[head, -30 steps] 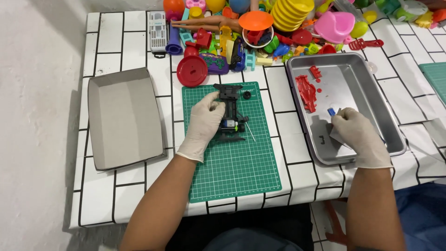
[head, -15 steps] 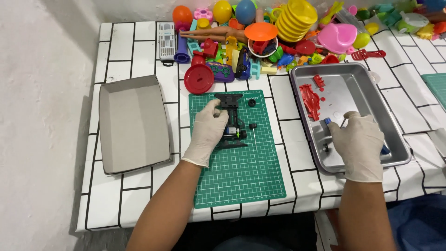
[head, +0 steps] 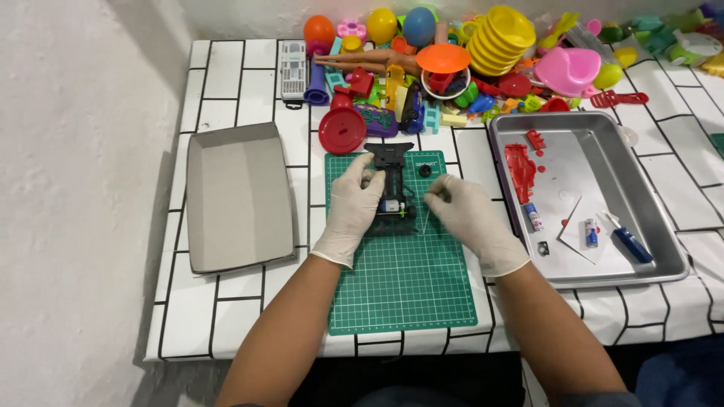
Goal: The person assembles a red toy car on a green cutting mat. They insert batteries into the black chassis, attach the red body shell, and then affix small red circular stickers to the wheels.
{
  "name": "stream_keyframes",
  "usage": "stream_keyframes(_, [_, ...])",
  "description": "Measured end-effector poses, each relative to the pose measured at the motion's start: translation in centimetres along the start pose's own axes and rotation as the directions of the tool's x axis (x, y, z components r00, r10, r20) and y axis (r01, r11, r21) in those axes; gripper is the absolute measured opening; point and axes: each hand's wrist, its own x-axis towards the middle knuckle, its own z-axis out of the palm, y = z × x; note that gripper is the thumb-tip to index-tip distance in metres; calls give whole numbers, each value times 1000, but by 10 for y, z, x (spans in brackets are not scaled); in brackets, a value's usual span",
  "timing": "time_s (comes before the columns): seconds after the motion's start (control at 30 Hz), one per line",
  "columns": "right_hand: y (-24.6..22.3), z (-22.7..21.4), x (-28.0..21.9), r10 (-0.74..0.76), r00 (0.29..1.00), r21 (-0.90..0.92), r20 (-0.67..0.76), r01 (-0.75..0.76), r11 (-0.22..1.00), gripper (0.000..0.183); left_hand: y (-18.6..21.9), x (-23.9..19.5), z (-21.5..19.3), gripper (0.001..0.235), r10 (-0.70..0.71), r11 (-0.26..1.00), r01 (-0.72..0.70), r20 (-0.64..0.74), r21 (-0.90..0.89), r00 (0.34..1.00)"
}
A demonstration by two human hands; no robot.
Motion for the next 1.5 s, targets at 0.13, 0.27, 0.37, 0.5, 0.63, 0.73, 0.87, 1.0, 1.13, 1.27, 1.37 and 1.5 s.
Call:
stream_keyframes(0.13, [25,5,37,-23,981,297,-195,81,952,17,-25,13,4,40,-15,993,14,-13,-116,1000])
stream_keyframes(0.27, [14,13,33,-46,895,731,-444,391,559,14,-16,9,2,45,-22,980,16,-27,-197,999])
stream_keyframes(0.37, [11,21,30,-62,840,744,-539,510,433,12,-12,8,0,43,-13,972,8,-22,-234,1000])
stream_keyframes(0.5, [15,25,27,-97,780,710,-618,607,358,12,-23,11,-1,40,5,965,2,28,-262,1000])
stream_keyframes(0.63, [19,22,26,-103,746,680,-658,647,343,12,-13,7,0,40,38,960,-23,49,-280,998])
stream_keyframes(0.73, [21,26,28,-123,728,666,-674,671,325,12,-2,1,-1,40,45,959,-27,54,-284,998])
stream_keyframes(0.87, [23,30,29,-139,726,666,-673,677,314,12,5,-1,0,39,54,954,-35,57,-298,997])
stream_keyframes(1.0, [23,31,29,-131,736,682,-664,669,296,12,20,-9,1,39,60,947,-35,67,-321,996])
stream_keyframes(1.13, [26,29,28,-137,742,688,-657,663,294,11,10,-5,1,39,59,948,-33,72,-318,996])
stream_keyframes(1.27, [23,30,26,-113,762,728,-637,643,237,12,15,-6,1,39,65,949,-36,83,-312,994])
stream_keyframes(1.37, [22,30,25,-79,788,768,-610,613,187,11,13,-4,2,40,65,948,-33,89,-317,994])
stream_keyframes(1.5, [25,34,27,-95,806,782,-584,590,201,11,-3,1,0,43,59,945,-23,100,-326,993])
